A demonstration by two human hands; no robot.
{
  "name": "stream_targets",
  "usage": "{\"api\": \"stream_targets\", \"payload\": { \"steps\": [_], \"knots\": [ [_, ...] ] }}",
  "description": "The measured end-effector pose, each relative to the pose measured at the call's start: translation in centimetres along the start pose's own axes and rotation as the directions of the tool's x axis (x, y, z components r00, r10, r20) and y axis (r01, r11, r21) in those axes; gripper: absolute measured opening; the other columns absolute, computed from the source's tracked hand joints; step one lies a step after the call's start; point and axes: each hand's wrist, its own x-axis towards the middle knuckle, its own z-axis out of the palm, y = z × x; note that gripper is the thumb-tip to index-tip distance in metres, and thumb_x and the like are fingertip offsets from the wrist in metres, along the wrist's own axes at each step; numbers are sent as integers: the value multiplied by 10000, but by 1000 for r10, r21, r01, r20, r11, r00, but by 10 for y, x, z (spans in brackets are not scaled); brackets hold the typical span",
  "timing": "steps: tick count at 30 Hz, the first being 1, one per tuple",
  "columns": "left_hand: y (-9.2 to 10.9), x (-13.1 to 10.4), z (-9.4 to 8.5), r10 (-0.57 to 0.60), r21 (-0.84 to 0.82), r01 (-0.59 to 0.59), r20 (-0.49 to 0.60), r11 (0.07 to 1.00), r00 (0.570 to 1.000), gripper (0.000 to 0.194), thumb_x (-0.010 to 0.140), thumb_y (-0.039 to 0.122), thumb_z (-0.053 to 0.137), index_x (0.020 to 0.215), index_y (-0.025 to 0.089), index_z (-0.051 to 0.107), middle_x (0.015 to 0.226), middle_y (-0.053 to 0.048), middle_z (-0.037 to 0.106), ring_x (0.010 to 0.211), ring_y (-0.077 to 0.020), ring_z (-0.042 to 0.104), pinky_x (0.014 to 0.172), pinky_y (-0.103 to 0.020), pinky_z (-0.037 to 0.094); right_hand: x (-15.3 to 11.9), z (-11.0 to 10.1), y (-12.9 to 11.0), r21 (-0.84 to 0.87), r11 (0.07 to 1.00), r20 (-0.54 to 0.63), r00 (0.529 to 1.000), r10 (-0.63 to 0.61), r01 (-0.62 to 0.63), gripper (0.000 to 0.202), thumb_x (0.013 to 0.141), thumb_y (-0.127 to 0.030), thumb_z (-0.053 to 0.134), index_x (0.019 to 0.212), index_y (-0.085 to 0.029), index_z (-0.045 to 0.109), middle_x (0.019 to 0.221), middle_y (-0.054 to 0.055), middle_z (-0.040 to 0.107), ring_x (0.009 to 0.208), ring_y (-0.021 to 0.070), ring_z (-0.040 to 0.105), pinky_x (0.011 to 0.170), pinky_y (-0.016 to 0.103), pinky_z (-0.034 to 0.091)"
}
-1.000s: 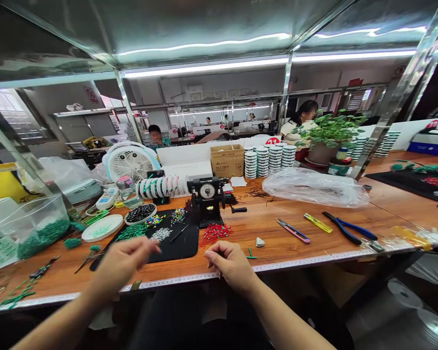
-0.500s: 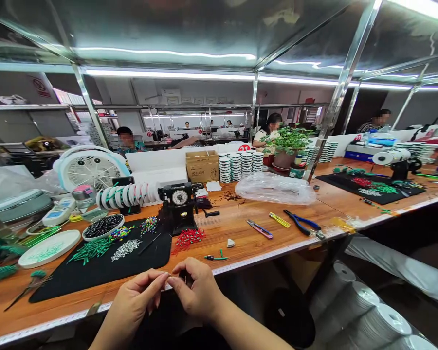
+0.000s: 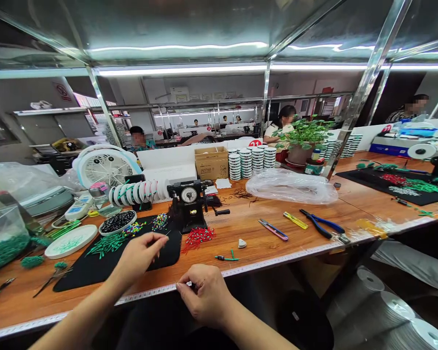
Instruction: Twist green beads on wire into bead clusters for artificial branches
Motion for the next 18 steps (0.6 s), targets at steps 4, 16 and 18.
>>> {"api": "stream_targets", "payload": {
  "steps": [4, 16, 18],
  "knots": [
    [-8, 57, -10, 1, 203, -7, 30, 979, 1000, 177, 792, 296, 577, 842, 145, 653, 872, -74, 673, 870, -219, 607, 816, -346, 425, 0, 0, 0, 0, 1000, 6, 1000, -8, 8, 142, 811, -219, 547, 707, -171, 630, 665, 22, 627, 628, 130, 562, 593, 228, 371],
    [-10, 106, 5, -172, 349, 90, 211, 933, 962, 235, 835, 336, 573, 920, 120, 615, 915, -32, 640, 789, -179, 618, 691, -343, 518, 1, -2, -1, -19, 998, -7, 999, -54, 53, 120, 786, -182, 558, 696, -169, 636, 636, 11, 624, 610, 121, 558, 595, 218, 380],
    [-9, 105, 2, -159, 299, 96, 193, 949, 968, 238, 836, 337, 572, 915, 117, 616, 902, -26, 639, 765, -174, 617, 664, -328, 520, 1, -2, -1, -19, 998, -3, 999, -52, 52, 119, 786, -183, 557, 701, -174, 639, 645, 13, 628, 615, 125, 560, 596, 221, 382]
  ]
}}
